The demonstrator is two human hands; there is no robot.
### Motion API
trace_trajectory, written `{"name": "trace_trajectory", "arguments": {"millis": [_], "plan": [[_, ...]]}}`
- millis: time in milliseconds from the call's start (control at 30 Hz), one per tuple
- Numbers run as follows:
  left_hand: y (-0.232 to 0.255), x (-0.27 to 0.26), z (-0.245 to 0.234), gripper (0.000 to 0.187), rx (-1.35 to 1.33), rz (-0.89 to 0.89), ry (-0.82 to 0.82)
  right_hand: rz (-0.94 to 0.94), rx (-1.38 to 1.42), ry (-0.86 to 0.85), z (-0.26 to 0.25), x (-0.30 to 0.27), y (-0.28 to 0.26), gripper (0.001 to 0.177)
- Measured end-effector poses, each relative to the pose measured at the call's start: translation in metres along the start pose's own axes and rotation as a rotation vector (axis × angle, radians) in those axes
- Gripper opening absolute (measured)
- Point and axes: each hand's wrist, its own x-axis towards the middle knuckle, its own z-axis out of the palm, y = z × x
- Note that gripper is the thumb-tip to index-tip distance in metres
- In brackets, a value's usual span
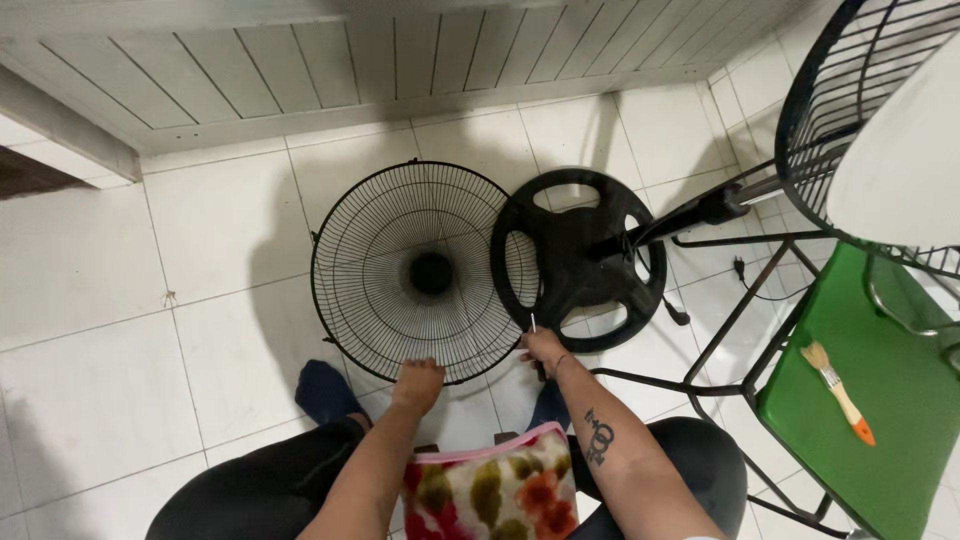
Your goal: The person reassembles a standing electric fan by hand. They attach the fan blades to the motor shaft, secure the central hub, and then fit the front wire cage over the blades, aligning it with the stand.
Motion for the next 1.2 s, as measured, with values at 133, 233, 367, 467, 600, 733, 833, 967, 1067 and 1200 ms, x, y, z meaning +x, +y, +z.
{"name": "trace_trajectory", "arguments": {"millis": [133,233,367,467,600,733,833,967,1067,1200], "plan": [[-0.003,-0.006,0.003,0.02,-0.083,0.053,0.093,-0.027,0.092,0.025,0.006,-0.001,-0.003,0.028],[-0.012,-0.018,-0.013,0.016,-0.095,0.124,0.363,-0.183,0.168,0.111,0.002,-0.003,-0.018,0.029],[-0.016,-0.032,-0.064,0.007,-0.205,0.187,0.642,-0.254,0.329,0.101,-0.011,-0.013,-0.047,0.03],[-0.018,-0.039,-0.125,0.008,-0.26,0.211,0.864,-0.406,0.363,0.093,-0.02,-0.029,-0.067,0.035],[-0.026,-0.062,-0.221,0.009,-0.302,0.092,1.061,-0.519,0.4,0.102,-0.032,-0.06,-0.089,0.035],[-0.025,-0.11,-0.297,0.019,-0.443,-0.102,1.234,-0.624,0.422,0.152,-0.056,-0.09,-0.106,0.032],[-0.021,-0.159,-0.328,0.026,-0.53,-0.102,1.274,-0.714,0.414,0.192,-0.075,-0.11,-0.115,0.031],[-0.019,-0.209,-0.351,0.033,-0.685,-0.062,1.128,-0.784,0.403,0.33,-0.097,-0.142,-0.121,0.033],[-0.029,-0.225,-0.362,0.033,-0.755,0.038,1.099,-0.856,0.437,0.351,-0.114,-0.173,-0.116,0.035],[-0.048,-0.233,-0.379,0.034,-0.911,0.181,1.106,-0.888,0.516,0.195,-0.131,-0.216,-0.109,0.045]]}}
